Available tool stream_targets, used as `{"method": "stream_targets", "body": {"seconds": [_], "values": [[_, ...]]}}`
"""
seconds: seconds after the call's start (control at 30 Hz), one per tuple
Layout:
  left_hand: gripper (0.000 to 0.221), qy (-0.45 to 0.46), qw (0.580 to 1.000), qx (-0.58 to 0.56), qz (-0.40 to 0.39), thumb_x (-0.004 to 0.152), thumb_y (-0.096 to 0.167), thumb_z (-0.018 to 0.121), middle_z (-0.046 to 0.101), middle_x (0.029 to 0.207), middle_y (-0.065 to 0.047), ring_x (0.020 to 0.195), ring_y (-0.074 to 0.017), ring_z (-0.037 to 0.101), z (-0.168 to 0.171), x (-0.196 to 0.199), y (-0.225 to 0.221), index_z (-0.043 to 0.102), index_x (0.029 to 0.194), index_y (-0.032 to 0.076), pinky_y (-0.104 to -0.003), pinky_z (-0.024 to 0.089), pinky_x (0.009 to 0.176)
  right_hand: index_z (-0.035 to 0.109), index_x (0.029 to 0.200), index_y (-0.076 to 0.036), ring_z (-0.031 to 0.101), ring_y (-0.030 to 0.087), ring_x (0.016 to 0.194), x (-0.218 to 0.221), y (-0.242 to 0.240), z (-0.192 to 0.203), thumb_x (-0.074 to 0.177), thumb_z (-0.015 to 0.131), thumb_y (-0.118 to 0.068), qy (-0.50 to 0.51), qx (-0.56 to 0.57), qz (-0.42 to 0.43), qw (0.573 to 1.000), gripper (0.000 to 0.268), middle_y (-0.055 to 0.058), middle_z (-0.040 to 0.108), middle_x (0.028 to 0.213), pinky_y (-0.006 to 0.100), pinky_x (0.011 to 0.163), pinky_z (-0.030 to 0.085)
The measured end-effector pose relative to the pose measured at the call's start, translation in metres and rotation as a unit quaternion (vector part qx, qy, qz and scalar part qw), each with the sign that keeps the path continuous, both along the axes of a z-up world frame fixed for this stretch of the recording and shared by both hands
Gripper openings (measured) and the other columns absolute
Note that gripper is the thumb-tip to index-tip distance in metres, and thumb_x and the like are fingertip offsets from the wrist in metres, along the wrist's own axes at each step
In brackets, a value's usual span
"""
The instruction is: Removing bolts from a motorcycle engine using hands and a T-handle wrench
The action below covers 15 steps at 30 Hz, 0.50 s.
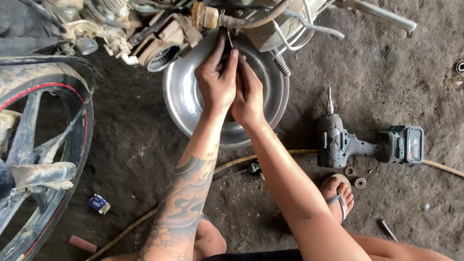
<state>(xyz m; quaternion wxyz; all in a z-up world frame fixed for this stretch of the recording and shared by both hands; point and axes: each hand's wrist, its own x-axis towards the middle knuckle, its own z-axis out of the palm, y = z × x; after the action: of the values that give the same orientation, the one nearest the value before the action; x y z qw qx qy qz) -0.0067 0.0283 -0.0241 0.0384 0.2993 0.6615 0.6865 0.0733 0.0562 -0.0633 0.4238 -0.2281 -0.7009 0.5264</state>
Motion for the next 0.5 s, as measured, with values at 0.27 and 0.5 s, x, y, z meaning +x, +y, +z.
{"method": "stream_targets", "body": {"seconds": [0.27, 0.5], "values": [[0.034, 0.092, 0.996, 0.016, 0.011, 0.095, 0.0, 0.071, 0.076, 0.111, -0.02, 0.101, -0.0307, 0.075, -0.048, -0.019, 0.003, 0.068, 0.129, 0.003, -0.038, 0.067, 0.083, 0.062, 0.139, -0.002, 0.069, 0.044, 0.086, -0.018, 0.013, -0.022, 0.106, 0.053, -0.011, -0.016, 0.092, -0.031, 0.995, 0.036, 0.021, 0.066, 0.093, 0.048, 0.072, 0.055], [0.034, 0.231, 0.966, -0.038, 0.108, 0.091, 0.006, 0.075, 0.077, 0.095, -0.016, 0.083, -0.0309, 0.077, -0.045, -0.013, 0.012, 0.071, 0.124, 0.002, -0.038, 0.065, 0.073, 0.067, 0.134, -0.005, 0.069, 0.037, 0.078, -0.016, 0.027, -0.011, 0.104, 0.061, -0.014, -0.022, 0.132, -0.061, 0.989, 0.032, 0.012, 0.063, 0.089, 0.041, 0.068, 0.056]]}}
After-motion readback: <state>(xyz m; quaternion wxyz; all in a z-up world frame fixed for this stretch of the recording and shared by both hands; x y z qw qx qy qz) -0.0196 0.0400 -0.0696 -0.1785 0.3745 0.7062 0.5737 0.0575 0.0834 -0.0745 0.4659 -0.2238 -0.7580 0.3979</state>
